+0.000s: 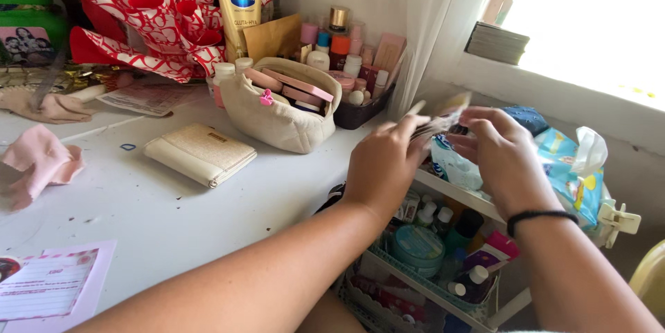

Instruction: The person organizes a cluttered desk by moving a makeup tray, placing a Vaseline tube, and arranging small bottles, a notebook, a wallet, and a hairbrush. They wipe the hairbrush with a tissue and place items into a cosmetic bag and a lower shelf.

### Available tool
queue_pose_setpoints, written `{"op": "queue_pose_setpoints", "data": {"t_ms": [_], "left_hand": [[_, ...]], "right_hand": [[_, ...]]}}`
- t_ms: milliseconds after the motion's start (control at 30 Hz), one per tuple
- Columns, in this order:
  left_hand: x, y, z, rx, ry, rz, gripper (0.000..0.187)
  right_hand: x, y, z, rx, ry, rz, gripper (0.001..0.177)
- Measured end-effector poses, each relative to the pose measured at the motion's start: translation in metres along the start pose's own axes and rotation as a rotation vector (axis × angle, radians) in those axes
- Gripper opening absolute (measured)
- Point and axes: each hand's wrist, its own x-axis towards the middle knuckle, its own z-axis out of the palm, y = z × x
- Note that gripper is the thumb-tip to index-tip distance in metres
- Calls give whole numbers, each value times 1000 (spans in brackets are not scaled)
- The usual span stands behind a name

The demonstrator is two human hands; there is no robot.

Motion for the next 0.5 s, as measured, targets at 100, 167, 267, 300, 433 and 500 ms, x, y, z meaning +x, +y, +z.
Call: {"op": "queue_pose_setpoints", "data": {"t_ms": [100, 167, 267, 300, 433, 500], "left_hand": [[-3, -1, 2, 56, -183, -247, 27], [-4, -8, 1, 91, -272, -347, 31], [-7, -20, 0, 116, 48, 4, 46], [-6, -23, 1, 117, 29, 2, 43], [1, -26, 8, 111, -191, -177, 30], [7, -25, 11, 101, -239, -199, 26]], "right_hand": [[9, 3, 11, 225, -70, 59, 38], [12, 6, 19, 204, -126, 57, 39], [15, 11, 31, 63, -250, 40, 43], [15, 12, 34, -2, -303, 36, 45], [16, 16, 41, -479, -247, -93, 60], [14, 22, 43, -493, -239, -62, 70]]}}
